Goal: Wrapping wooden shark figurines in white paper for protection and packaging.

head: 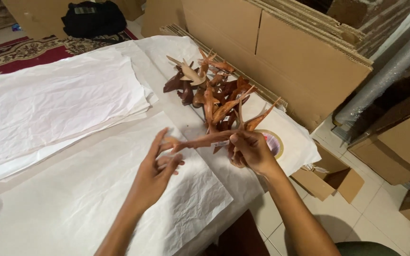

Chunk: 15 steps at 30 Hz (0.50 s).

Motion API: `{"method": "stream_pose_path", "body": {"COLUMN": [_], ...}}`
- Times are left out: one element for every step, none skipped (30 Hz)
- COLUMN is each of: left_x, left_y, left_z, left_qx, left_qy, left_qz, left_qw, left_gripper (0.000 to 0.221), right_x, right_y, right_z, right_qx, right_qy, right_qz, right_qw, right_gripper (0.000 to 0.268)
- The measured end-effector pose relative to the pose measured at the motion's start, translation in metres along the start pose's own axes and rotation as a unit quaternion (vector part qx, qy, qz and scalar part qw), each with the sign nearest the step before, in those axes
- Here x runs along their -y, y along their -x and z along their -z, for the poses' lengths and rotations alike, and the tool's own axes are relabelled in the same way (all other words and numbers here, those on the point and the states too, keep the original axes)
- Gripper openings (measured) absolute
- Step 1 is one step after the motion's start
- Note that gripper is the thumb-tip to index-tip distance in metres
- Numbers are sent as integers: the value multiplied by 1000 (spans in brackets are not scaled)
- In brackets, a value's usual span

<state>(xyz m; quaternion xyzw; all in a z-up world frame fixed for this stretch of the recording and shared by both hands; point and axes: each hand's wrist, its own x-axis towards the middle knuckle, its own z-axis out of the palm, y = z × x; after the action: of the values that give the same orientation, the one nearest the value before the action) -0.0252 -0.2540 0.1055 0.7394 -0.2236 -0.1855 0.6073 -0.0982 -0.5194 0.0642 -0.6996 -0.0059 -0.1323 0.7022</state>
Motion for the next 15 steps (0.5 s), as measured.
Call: {"method": "stream_pose_path", "body": {"left_x": [14,28,42,40,39,38,36,33,31,29,28,26,25,25,24], "left_y": [-7,-14,-21,-20,-19,-18,-15,-13,-11,-10,-9,-8,-8,-7,-7], "left_z": [-6,-12,-18,-19,-19,-19,-19,-19,-20,-21,-21,-21,-21,-21,-22], "left_qx": [3,-12,-26,-23,-30,-37,-34,-36,-39,-37,-41,-45,-45,-45,-45], "left_qy": [1,41,80,80,71,61,59,63,69,68,64,60,60,60,61], "left_qz": [0,-33,-65,-63,-66,-68,-67,-53,-41,-41,-34,-28,-28,-33,-38], "left_qw": [1000,999,994,995,995,995,995,996,996,996,997,997,997,997,996], "left_gripper": [74,55,39,39,34,29,29,29,29,29,29,28,28,28,28], "right_x": [-8,-16,-24,-20,-16,-13,-11,-9,-5,-6,-6,-6,-6,-6,-6], "right_y": [1,2,3,6,8,11,12,13,13,14,14,14,14,15,16], "right_z": [1,2,3,4,3,2,2,0,0,1,2,2,3,4,5], "right_qx": [-2,-35,-69,-73,-74,-75,-78,-73,-67,-69,-65,-61,-61,-62,-63], "right_qy": [1,-16,-34,-34,-29,-24,-26,-22,-17,-17,-10,-3,-3,7,17], "right_qz": [-1,16,32,31,30,29,28,18,9,9,8,8,8,7,6], "right_qw": [1000,999,996,996,996,996,996,997,998,997,998,998,998,998,998], "right_gripper": [41,35,31,31,34,38,38,41,43,43,45,46,46,47,48]}}
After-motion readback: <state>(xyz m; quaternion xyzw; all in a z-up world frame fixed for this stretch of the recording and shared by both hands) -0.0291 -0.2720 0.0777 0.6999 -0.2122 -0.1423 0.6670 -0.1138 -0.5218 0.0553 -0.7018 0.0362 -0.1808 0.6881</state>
